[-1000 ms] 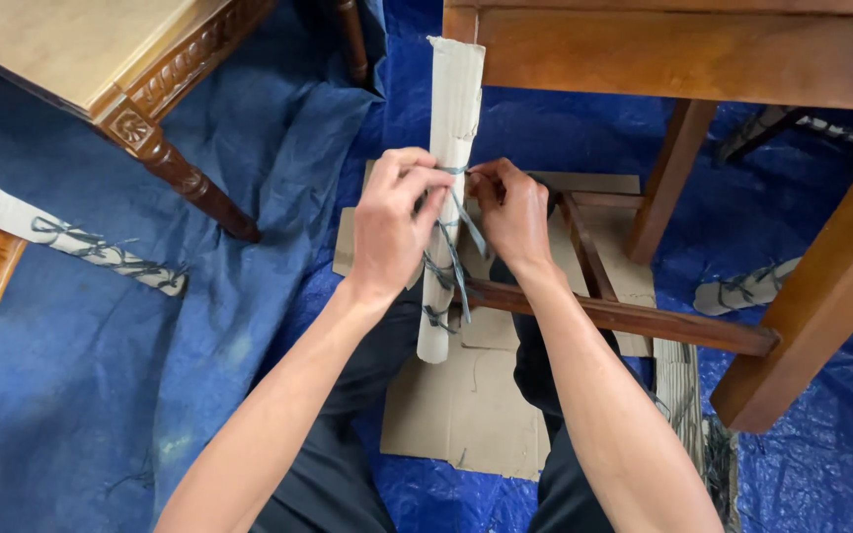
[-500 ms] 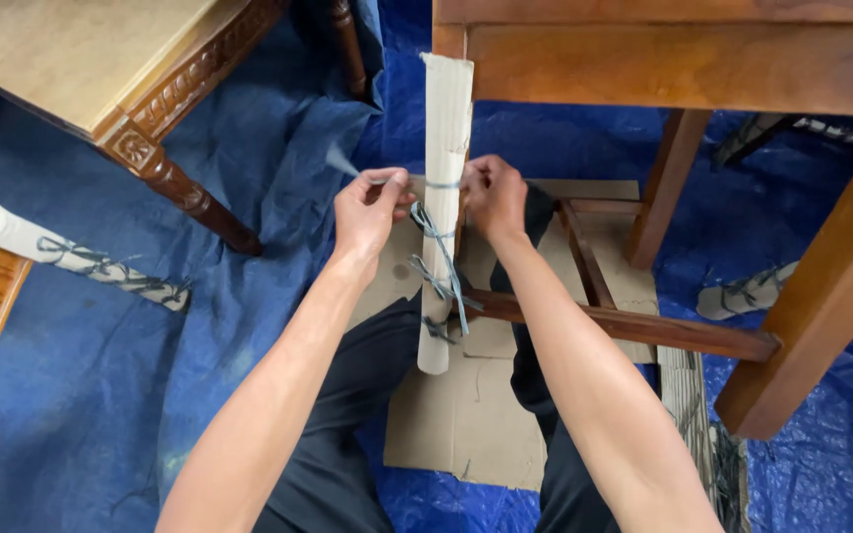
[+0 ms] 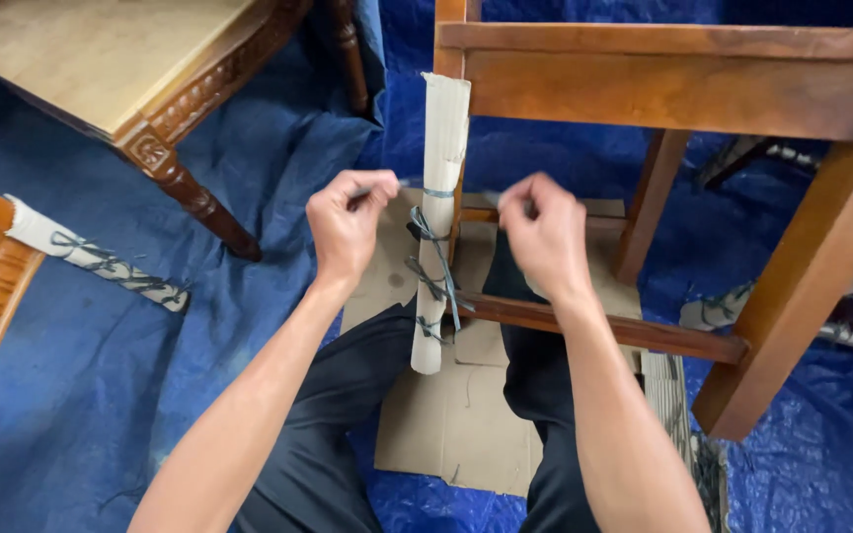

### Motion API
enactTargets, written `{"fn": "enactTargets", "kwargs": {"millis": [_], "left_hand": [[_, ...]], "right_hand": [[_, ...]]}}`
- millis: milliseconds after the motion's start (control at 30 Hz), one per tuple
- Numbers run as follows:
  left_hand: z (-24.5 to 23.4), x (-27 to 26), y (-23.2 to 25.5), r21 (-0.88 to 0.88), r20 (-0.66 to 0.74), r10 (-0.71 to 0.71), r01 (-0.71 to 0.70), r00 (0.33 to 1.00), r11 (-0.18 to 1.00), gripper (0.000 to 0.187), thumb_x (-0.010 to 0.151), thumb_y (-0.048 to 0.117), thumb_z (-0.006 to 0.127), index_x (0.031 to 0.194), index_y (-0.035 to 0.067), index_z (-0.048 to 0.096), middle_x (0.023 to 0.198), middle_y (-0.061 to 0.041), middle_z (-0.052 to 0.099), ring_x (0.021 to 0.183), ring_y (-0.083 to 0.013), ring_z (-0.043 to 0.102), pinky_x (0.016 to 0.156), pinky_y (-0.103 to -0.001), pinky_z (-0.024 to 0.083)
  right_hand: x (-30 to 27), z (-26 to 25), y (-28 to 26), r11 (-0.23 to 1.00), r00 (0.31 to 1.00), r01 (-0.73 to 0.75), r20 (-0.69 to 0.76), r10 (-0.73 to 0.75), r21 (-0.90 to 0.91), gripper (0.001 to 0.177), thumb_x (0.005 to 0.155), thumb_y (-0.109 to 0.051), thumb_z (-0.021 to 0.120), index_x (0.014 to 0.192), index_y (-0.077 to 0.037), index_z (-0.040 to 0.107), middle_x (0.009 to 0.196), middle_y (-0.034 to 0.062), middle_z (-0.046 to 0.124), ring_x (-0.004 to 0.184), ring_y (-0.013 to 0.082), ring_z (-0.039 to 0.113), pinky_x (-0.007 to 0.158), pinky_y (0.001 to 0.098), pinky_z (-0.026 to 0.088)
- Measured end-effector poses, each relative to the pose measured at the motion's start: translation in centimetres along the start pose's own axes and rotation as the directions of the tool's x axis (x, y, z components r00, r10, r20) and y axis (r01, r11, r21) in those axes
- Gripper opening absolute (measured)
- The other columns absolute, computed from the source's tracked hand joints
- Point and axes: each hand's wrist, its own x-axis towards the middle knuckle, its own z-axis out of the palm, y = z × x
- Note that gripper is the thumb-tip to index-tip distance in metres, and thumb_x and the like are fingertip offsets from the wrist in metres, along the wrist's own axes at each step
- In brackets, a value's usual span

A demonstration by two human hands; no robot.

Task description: The recorder is wrapping the legs of wooden chairs with protective foam and securing them with plastic ties.

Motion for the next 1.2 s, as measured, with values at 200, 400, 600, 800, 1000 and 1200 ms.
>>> {"fn": "enactTargets", "kwargs": {"millis": [200,400,600,800,1000,1200], "left_hand": [[0.0,-2.1,5.6,0.292,0.267,0.267,-0.342,0.926,0.893,0.012,0.089,0.003,0.076,0.101,0.003,0.074,0.096,-0.009,0.073,0.089,-0.0244,0.072,0.078,-0.032,0.057],[1.8,-1.4,6.9,0.382,0.398,0.276,-0.431,0.875,0.817,0.024,0.088,0.000,0.073,0.111,0.001,0.074,0.092,-0.013,0.065,0.087,-0.0318,0.068,0.073,-0.039,0.053],[1.5,0.2,6.9,0.280,0.280,0.134,-0.214,0.951,0.936,0.009,0.092,0.001,0.072,0.101,0.003,0.073,0.093,-0.009,0.068,0.077,-0.0230,0.070,0.068,-0.033,0.055],[1.3,0.4,6.1,0.230,0.262,0.160,-0.223,0.952,0.947,0.009,0.092,0.000,0.072,0.100,0.003,0.073,0.092,-0.009,0.068,0.075,-0.0219,0.068,0.067,-0.032,0.054],[-0.8,-0.2,7.7,0.228,0.152,0.140,-0.173,0.978,0.958,0.004,0.093,0.004,0.072,0.095,0.002,0.068,0.091,-0.008,0.070,0.077,-0.0214,0.070,0.069,-0.032,0.055],[0.0,-1.6,8.0,0.376,0.340,0.344,-0.462,0.875,0.803,0.006,0.089,0.009,0.073,0.092,0.006,0.069,0.092,-0.008,0.069,0.087,-0.0278,0.069,0.076,-0.038,0.055]], "right_hand": [[-3.5,0.3,-3.1,0.988,0.982,0.142,0.133,-0.134,-0.053,0.011,0.094,-0.013,0.069,0.096,-0.003,0.066,0.081,0.0139,0.071,0.071,0.0251,0.069,0.065,0.0355,0.054],[-2.9,2.3,-2.9,0.919,0.918,0.393,0.060,-0.391,-0.017,0.010,0.094,-0.007,0.069,0.100,-0.001,0.064,0.089,0.0150,0.070,0.078,0.0268,0.068,0.068,0.0342,0.054],[-1.9,3.2,-2.9,0.936,0.986,0.161,-0.019,-0.164,0.314,0.006,0.105,-0.005,0.064,0.108,-0.003,0.069,0.088,0.0080,0.070,0.074,0.0152,0.060,0.066,0.0284,0.050],[-1.1,4.9,-2.5,0.928,0.929,0.369,-0.042,-0.367,0.056,0.009,0.094,0.000,0.070,0.103,0.002,0.071,0.099,0.0128,0.069,0.076,0.0186,0.067,0.067,0.0293,0.053],[-0.9,4.5,-3.7,0.930,0.935,0.355,-0.042,-0.352,0.094,0.008,0.096,-0.003,0.071,0.103,0.000,0.074,0.097,0.0109,0.074,0.079,0.0177,0.071,0.071,0.0290,0.055],[-0.3,5.3,-3.1,0.961,0.976,0.198,0.055,-0.213,0.195,0.011,0.095,-0.006,0.071,0.105,0.000,0.070,0.088,0.0089,0.076,0.079,0.0163,0.073,0.072,0.0290,0.057]]}}
